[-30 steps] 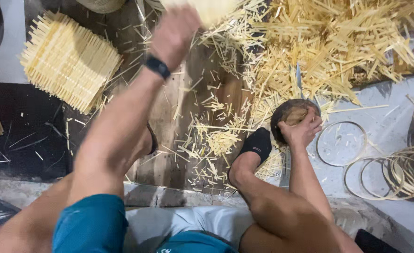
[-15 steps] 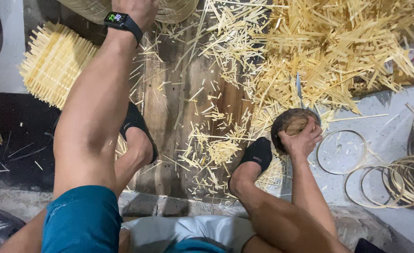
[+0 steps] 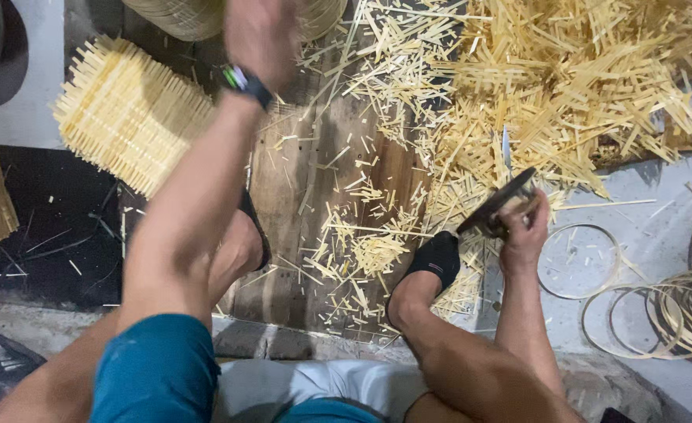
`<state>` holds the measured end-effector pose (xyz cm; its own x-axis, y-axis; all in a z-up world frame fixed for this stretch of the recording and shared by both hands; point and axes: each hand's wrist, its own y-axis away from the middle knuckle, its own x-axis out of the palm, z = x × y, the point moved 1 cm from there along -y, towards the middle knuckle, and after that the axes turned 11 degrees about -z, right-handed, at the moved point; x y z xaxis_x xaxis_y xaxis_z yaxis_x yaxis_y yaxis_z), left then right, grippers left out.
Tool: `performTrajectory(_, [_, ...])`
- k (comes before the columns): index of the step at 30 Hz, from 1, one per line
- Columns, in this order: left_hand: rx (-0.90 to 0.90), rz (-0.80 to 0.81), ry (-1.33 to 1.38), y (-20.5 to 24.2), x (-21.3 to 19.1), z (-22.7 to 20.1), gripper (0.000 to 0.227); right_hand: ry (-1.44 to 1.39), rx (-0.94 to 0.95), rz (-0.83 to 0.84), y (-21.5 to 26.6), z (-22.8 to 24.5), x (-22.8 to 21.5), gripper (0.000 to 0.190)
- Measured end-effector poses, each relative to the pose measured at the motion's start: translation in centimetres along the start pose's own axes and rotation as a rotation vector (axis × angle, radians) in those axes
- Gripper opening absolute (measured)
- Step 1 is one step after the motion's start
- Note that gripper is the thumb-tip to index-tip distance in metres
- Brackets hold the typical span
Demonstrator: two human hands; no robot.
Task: The person constructs bamboo trays by weaving thin strips, using scissors to trim excess material, and fitting round bamboo hoops onto base components.
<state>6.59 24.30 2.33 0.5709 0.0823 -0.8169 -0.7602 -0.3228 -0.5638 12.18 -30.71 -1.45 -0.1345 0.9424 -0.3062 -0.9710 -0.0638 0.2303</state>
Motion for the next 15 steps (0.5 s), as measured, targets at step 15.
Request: performTrajectory(15, [-1.031,0.424,0.843,22.4,2.2,-9.1,0.039,-0.232,0.458,0.408,4.7,0.0,14.6,0.036])
